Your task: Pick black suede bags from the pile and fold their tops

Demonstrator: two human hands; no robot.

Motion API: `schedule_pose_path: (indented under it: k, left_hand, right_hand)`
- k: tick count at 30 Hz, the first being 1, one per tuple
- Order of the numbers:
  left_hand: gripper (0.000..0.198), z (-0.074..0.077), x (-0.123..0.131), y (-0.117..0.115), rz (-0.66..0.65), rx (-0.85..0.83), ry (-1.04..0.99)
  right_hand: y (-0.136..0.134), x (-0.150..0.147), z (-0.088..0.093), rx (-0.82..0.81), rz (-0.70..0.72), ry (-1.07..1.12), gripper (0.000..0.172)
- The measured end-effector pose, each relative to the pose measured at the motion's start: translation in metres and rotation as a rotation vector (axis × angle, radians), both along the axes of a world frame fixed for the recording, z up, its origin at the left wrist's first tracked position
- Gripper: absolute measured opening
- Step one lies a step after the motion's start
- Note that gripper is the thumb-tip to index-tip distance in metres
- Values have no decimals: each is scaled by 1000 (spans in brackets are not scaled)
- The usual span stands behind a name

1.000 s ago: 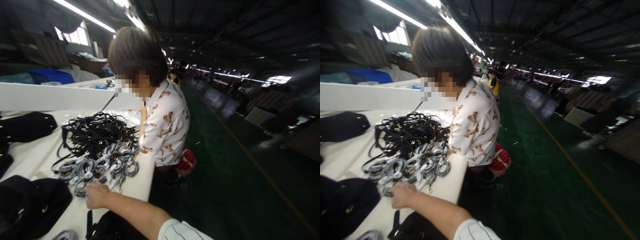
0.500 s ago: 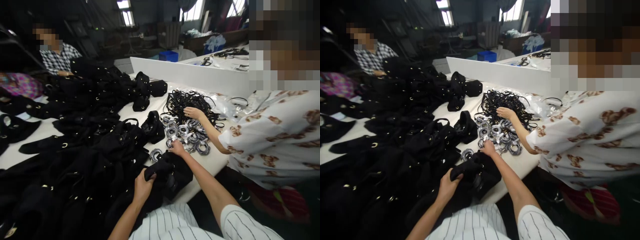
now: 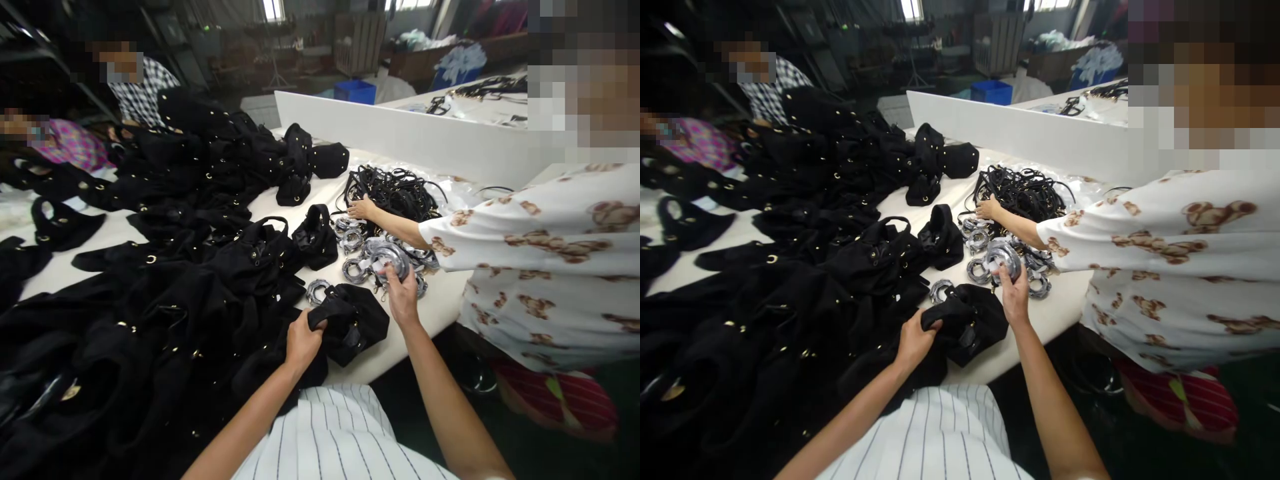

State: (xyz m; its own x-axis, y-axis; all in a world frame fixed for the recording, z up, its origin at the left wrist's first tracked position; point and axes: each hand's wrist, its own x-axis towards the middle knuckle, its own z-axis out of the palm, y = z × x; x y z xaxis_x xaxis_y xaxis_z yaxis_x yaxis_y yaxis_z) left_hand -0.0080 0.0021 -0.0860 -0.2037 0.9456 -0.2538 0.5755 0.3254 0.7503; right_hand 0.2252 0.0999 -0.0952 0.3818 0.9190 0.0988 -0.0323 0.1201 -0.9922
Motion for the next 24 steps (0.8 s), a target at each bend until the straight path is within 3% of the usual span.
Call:
schedule_pose_path:
  k: [3,5,7,9,11,14,17,20,24]
  left_hand:
    - [12,-1,1,2,-2,6,7]
    - [12,-2,2,4,4,10,7]
    - [11,-2,6,4,2,17,-2]
    - [11,-1,12,4,-10,28,-10]
    - [10,0,17,2,-20,40,0]
    - [8,3,21,-4,-50,61,48]
    - [8,9,22,-12,-162,84,118]
    - [6,18,25,-21,-367,104,192]
    - [16,27,39,-33,-741,123,238]
  right_hand:
    - [-41,2,29,-7,-5,266,33]
    - [-71,1,39,-73,118,353,32]
    - [-97,-6,39,-173,320,276,27]
    - [-116,-19,29,-280,528,60,27]
    - [-126,-33,12,-367,617,-143,32]
    - [-128,-49,-23,-410,492,-342,42]
    - [-129,-52,-54,-363,324,-606,45]
    - [-134,-50,-74,-325,264,-798,40]
    - [-146,-52,-82,-323,297,-771,21]
